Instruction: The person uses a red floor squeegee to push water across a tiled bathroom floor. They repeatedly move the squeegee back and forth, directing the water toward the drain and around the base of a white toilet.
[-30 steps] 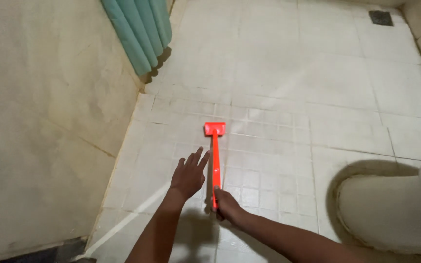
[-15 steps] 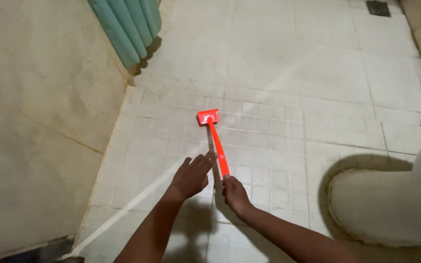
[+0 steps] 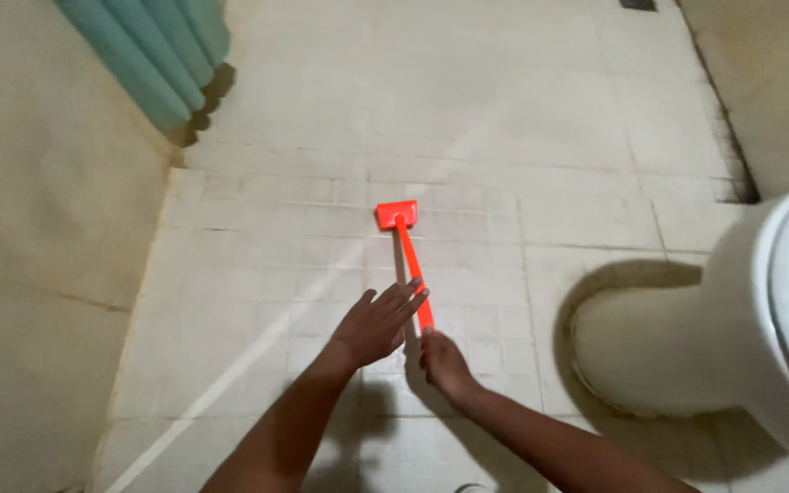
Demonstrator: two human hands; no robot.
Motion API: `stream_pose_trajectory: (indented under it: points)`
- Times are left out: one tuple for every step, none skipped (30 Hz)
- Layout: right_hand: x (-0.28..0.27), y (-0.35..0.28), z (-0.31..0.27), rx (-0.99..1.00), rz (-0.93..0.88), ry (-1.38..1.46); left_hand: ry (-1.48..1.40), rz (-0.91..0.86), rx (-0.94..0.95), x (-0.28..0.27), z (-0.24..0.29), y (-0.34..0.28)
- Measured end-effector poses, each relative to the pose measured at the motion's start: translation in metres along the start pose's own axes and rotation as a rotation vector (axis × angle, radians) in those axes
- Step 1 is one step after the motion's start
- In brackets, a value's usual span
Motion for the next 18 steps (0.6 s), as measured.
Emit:
stream_pose_trajectory:
  points:
    - [-0.004, -0.009, 0.004, 0.011, 0.016, 0.005, -0.011, -0.005, 0.016, 0.004, 0.002, 0.002]
    - [-0.007, -0.018, 0.009, 0.058, 0.017, 0.023, -0.055, 0.045, 0.06, 0.006, 0.005, 0.004]
    - [-0.01, -0.024, 0.011, 0.1, 0.016, 0.041, -0.097, 0.099, 0.101, 0.007, 0.005, 0.007]
    - [-0.017, -0.019, 0.011, 0.106, 0.029, 0.047, -0.104, 0.096, 0.114, 0.007, 0.006, 0.012]
    - [-0.022, -0.013, 0.009, 0.104, 0.016, 0.048, -0.071, 0.114, 0.117, 0.006, 0.006, 0.015]
    - [-0.027, -0.007, 0.008, 0.103, 0.002, 0.05, -0.038, 0.132, 0.119, 0.004, 0.006, 0.017]
    - [-0.03, -0.005, -0.012, 0.106, 0.005, 0.052, -0.04, 0.13, 0.122, 0.004, 0.006, 0.023]
    - [-0.03, -0.003, -0.032, 0.118, -0.032, 0.015, -0.032, 0.153, 0.086, 0.003, 0.005, 0.028]
    - [-0.03, 0.0, -0.053, 0.128, -0.075, -0.028, -0.022, 0.178, 0.042, 0.001, 0.002, 0.031]
    - [-0.027, -0.005, -0.067, 0.129, -0.08, -0.032, -0.023, 0.178, 0.036, -0.002, 0.003, 0.032]
    - [-0.019, -0.008, -0.083, 0.15, -0.131, -0.048, -0.019, 0.132, -0.037, -0.005, -0.002, 0.03]
    - [-0.01, -0.011, -0.098, 0.171, -0.182, -0.065, -0.016, 0.086, -0.111, -0.008, -0.007, 0.028]
    - [0.001, -0.012, -0.1, 0.166, -0.199, -0.069, -0.007, 0.085, -0.127, -0.01, -0.012, 0.023]
    - [0.012, -0.012, -0.102, 0.17, -0.228, -0.042, 0.011, 0.08, -0.135, -0.011, -0.017, 0.017]
    - [0.022, -0.014, -0.102, 0.18, -0.257, -0.02, 0.023, 0.074, -0.147, -0.011, -0.021, 0.011]
    - [0.031, -0.015, -0.099, 0.18, -0.274, -0.028, 0.027, 0.072, -0.166, -0.013, -0.025, 0.001]
    - [0.041, -0.016, -0.096, 0.172, -0.299, -0.03, 0.038, 0.046, -0.183, -0.015, -0.03, -0.01]
    - [0.051, -0.018, -0.094, 0.164, -0.323, -0.031, 0.049, 0.02, -0.2, -0.017, -0.036, -0.02]
Point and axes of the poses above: each hand's wrist, its own y-axis towards the middle knuckle, its own x-axis out of the palm, z = x × y, the point moved 3 cm from there along y, towards the middle knuckle, and after that the axes turned 2 degrees about -y, right-handed, at the moved point
